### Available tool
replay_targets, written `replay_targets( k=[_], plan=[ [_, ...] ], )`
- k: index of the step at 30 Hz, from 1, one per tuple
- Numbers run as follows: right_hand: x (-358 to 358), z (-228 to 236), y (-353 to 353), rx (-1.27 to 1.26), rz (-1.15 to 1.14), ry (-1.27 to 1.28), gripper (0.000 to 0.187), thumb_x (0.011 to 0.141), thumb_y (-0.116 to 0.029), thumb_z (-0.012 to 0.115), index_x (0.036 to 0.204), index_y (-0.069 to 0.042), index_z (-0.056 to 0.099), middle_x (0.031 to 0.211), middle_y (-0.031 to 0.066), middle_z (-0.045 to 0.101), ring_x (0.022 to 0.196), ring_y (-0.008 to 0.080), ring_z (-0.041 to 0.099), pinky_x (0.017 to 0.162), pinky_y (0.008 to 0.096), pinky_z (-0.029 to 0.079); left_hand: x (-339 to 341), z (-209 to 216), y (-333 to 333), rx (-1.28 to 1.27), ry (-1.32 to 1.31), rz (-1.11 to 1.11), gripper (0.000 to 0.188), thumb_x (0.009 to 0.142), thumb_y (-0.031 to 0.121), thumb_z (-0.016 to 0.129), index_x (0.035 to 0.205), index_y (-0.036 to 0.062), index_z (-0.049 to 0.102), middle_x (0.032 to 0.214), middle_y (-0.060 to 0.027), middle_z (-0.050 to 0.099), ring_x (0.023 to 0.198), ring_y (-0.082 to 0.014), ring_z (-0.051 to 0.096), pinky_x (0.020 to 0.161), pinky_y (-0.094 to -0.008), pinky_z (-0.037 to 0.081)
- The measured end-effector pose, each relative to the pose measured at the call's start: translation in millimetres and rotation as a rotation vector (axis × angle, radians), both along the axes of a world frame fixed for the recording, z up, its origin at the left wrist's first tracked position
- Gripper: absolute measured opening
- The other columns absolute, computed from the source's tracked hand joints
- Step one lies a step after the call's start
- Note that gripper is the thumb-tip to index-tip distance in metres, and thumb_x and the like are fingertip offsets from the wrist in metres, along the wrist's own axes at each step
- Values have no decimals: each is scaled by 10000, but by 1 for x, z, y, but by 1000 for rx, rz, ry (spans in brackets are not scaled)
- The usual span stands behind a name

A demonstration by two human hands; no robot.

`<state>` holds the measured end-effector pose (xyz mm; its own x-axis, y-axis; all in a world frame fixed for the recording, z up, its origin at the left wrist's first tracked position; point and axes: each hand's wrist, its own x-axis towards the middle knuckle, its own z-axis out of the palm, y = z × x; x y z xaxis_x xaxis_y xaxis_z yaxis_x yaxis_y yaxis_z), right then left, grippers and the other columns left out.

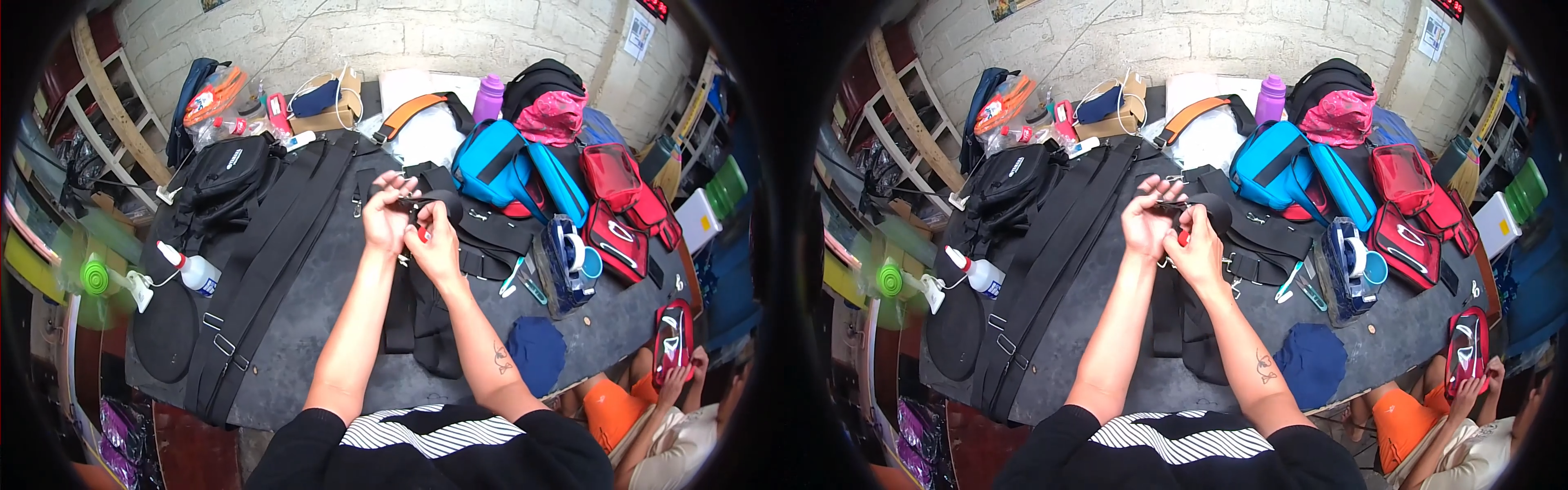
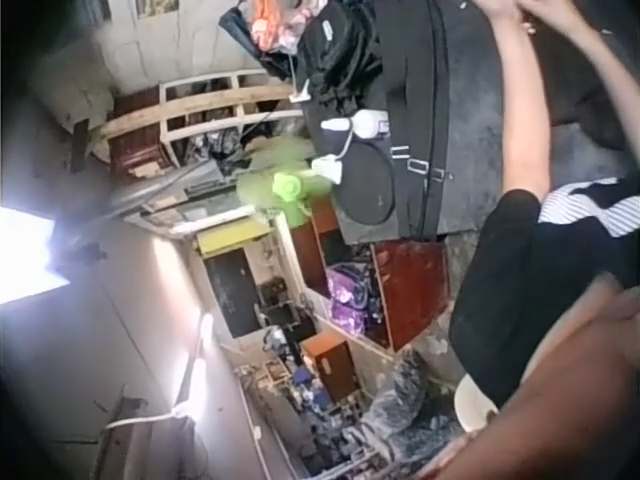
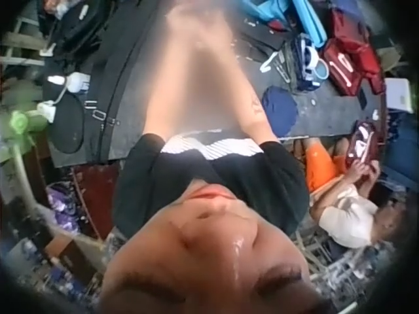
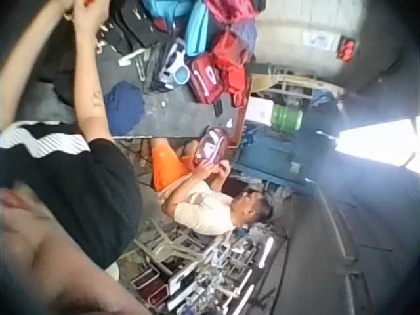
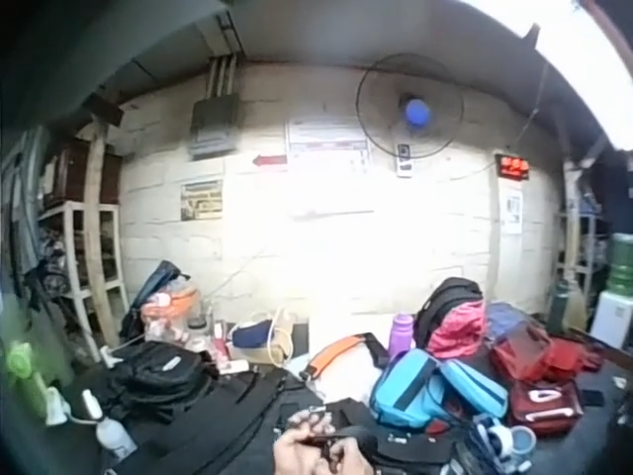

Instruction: Inspecting bag straps and using a lighter to seal frayed thread ends in a manufacturing workshop.

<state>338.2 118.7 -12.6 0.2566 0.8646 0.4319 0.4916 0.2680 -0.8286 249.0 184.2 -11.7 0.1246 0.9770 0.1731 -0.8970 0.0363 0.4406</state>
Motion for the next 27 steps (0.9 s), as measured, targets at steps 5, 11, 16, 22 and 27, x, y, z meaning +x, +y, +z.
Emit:
replay_targets(
  k=[5, 11, 16, 22, 27],
  plan=[
    [4, 7, -24, 1, 71, 104, 308, 738, -119, 640, 914, -29, 402, 742, 120, 504, 648, 252, 533, 611, 358, 455, -7, 37, -16, 67, 21, -74, 399, 801, 82, 476, 1188, 5, 417, 1102, -183, 529, 1102, -296, 488, 955, -421, 384],
    [18, 7, -5, 118, 121, 447, 219, 837, -131, 626, 903, -14, 452, 746, 28, 482, 577, 49, 413, 531, 224, 380, -3, 22, -29, 51, 351, -153, 299, 880, 272, 583, 1061, 36, 555, 987, -93, 617, 942, -192, 584, 864, -351, 439],
    [15, -14, 13, 148, 82, 168, 260, 830, -180, 632, 925, 2, 472, 817, 123, 545, 739, 240, 582, 643, 340, 453, 19, 7, -12, -203, 86, -94, 364, 876, 421, 584, 922, 60, 556, 834, -61, 607, 728, -162, 600, 626, -299, 495],
    [7, -23, 7, 77, -18, 65, 248, 883, -255, 550, 932, -26, 470, 900, 180, 574, 800, 376, 581, 665, 420, 453, 22, -12, 13, -196, 118, -91, 399, 814, 461, 647, 920, 83, 575, 842, -57, 626, 744, -179, 615, 657, -315, 517],
    [12, -29, 16, 10, -72, 109, 246, 829, -227, 594, 912, -31, 470, 807, 165, 577, 704, 334, 585, 619, 404, 450, 32, 5, 4, -277, 86, -97, 421, 777, 488, 679, 871, 94, 563, 755, -44, 595, 645, -183, 593, 576, -328, 506]
  ],
)
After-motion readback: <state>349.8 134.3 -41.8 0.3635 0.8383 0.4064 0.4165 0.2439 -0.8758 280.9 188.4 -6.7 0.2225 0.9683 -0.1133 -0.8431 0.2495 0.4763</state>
